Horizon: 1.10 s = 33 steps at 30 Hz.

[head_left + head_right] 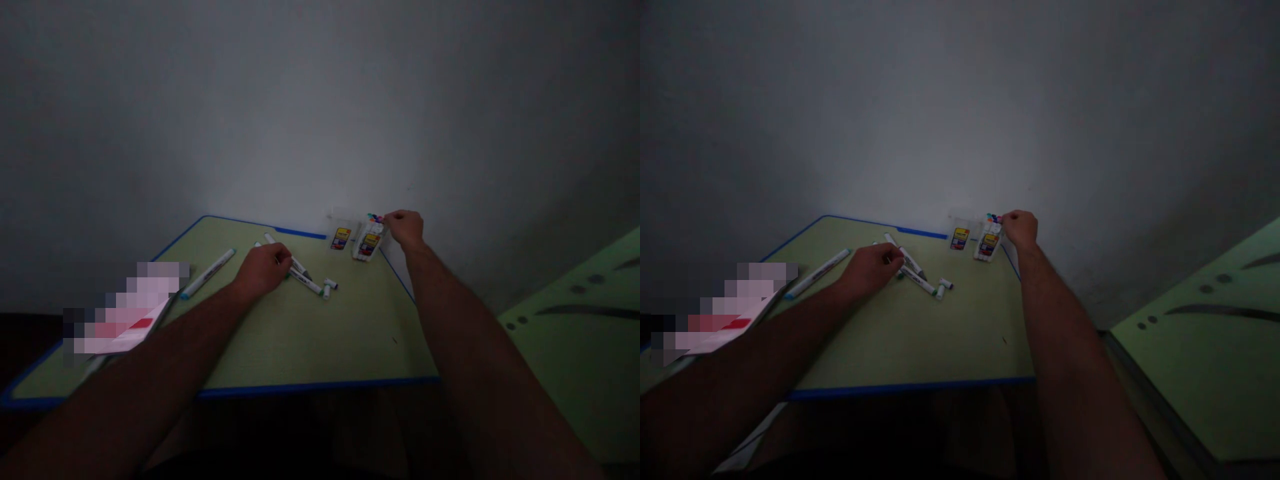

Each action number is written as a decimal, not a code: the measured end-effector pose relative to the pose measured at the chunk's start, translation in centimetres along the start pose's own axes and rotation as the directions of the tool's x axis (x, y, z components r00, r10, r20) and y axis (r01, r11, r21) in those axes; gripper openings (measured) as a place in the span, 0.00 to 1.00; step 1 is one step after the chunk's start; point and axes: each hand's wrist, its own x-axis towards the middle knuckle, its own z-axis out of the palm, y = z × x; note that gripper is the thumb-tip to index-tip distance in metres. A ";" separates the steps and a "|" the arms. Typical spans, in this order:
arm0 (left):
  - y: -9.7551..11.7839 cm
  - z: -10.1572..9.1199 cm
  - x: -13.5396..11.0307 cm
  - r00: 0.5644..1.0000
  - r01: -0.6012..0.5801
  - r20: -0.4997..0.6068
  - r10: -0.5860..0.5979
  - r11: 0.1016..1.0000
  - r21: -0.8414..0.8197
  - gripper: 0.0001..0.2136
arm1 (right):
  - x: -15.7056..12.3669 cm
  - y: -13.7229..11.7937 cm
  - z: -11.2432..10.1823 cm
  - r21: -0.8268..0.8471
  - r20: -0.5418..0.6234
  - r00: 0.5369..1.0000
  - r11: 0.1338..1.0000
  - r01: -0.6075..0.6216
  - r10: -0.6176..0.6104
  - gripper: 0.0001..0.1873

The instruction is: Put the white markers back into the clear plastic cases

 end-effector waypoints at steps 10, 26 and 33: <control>-0.3 0.0 0.0 1.000 -0.008 0.000 0.008 1.000 0.000 0.06 | -1.3 0.2 -0.3 -0.079 0.024 0.996 0.993 0.083 -0.081 0.15; -1.1 -0.6 0.6 0.984 0.168 -0.078 -0.160 0.981 0.100 0.12 | -9.1 -6.1 3.7 0.454 -0.026 1.000 0.891 0.007 0.006 0.11; -1.9 -1.3 1.2 0.966 0.248 -0.129 -0.225 0.946 0.208 0.13 | -12.9 -6.3 5.2 0.427 0.108 0.990 0.903 0.039 -0.094 0.10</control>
